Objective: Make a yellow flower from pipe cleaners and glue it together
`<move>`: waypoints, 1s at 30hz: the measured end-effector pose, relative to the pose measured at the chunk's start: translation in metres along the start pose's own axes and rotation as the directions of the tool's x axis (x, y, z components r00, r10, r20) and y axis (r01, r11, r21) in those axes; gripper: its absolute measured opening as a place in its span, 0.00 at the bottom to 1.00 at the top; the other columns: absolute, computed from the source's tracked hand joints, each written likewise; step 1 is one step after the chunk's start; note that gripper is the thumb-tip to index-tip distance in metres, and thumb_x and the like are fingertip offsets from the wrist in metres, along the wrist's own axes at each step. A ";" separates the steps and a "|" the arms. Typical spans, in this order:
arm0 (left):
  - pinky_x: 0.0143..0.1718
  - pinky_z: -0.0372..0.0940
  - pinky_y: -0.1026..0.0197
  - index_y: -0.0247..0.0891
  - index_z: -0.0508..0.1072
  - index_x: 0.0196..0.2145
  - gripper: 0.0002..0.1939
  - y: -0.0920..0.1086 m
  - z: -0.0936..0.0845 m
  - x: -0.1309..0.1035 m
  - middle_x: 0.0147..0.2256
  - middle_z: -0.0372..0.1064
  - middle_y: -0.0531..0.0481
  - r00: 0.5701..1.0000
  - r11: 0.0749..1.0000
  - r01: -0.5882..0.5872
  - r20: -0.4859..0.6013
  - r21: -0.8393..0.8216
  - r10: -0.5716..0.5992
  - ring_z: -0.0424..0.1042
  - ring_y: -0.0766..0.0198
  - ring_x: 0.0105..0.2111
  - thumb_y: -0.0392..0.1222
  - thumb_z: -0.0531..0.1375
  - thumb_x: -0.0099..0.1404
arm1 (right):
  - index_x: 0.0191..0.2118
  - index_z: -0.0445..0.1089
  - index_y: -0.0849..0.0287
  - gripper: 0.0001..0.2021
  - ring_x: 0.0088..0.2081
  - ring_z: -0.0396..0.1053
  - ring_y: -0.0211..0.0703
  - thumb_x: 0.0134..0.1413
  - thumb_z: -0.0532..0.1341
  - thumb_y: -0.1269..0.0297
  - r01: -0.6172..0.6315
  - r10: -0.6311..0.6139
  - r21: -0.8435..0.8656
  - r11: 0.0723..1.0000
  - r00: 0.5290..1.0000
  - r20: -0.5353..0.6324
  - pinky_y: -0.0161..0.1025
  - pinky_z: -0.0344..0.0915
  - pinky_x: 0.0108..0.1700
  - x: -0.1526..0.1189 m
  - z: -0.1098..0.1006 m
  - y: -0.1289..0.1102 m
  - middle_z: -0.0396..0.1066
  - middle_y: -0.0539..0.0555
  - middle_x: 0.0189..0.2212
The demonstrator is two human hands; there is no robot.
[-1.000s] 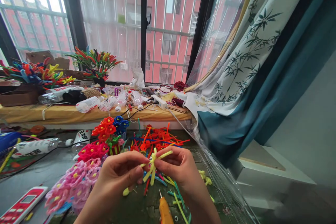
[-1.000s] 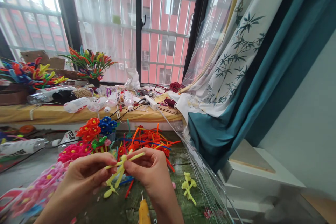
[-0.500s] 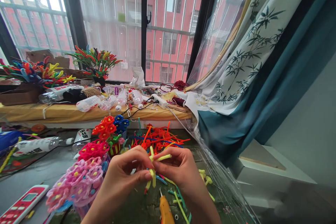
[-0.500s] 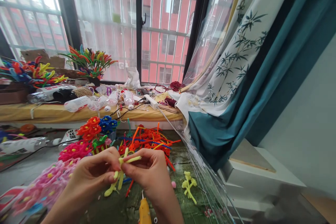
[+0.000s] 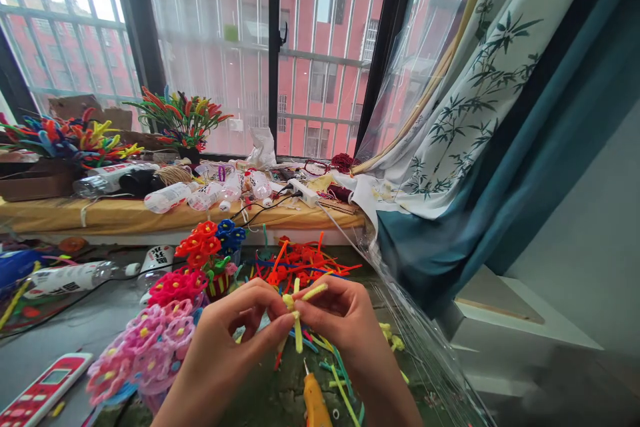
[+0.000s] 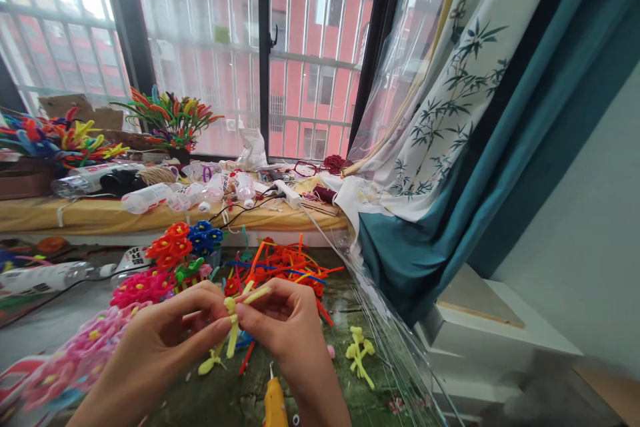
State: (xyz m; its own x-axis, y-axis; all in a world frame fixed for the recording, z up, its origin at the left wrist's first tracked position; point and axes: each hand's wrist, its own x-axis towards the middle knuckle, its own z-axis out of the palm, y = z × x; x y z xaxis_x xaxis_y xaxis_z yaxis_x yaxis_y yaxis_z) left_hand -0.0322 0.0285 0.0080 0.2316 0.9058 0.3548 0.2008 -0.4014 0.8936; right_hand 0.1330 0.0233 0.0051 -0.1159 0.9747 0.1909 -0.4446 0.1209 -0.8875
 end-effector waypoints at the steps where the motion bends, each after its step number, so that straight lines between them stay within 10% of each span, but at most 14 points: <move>1: 0.24 0.57 0.68 0.40 0.74 0.24 0.12 0.003 0.001 -0.001 0.25 0.66 0.54 1.000 1.000 0.023 -0.016 -0.004 -0.023 0.63 0.66 0.25 0.49 0.65 0.59 | 0.26 0.81 0.57 0.11 0.27 0.73 0.33 0.32 0.80 0.65 -0.004 0.003 0.020 1.000 1.000 0.015 0.26 0.67 0.32 0.000 -0.001 0.001 0.78 0.47 0.23; 18: 0.23 0.59 0.70 0.40 0.77 0.25 0.09 0.026 0.005 -0.006 0.23 0.68 0.55 0.972 0.979 0.197 -0.123 -0.042 -0.201 0.65 0.67 0.24 0.47 0.67 0.53 | 0.31 0.79 0.57 0.12 0.31 0.77 0.35 0.37 0.78 0.69 0.008 -0.008 0.000 1.000 0.997 0.077 0.27 0.70 0.37 -0.002 -0.003 0.002 0.80 0.48 0.28; 30: 0.19 0.57 0.71 0.42 0.78 0.26 0.09 0.002 0.001 -0.003 0.22 0.69 0.56 0.999 0.991 0.022 -0.036 0.131 -0.017 0.63 0.68 0.20 0.49 0.64 0.58 | 0.30 0.80 0.58 0.14 0.29 0.75 0.34 0.32 0.78 0.75 0.007 -0.007 -0.004 1.000 0.998 0.069 0.25 0.69 0.34 0.000 -0.005 -0.002 0.79 0.46 0.27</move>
State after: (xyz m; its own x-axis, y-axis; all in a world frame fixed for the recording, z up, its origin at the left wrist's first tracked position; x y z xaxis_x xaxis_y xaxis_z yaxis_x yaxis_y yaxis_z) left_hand -0.0320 0.0247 0.0086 0.1938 0.9168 0.3491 0.3292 -0.3960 0.8572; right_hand 0.1389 0.0240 0.0047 -0.1740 0.9586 0.2254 -0.4420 0.1285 -0.8878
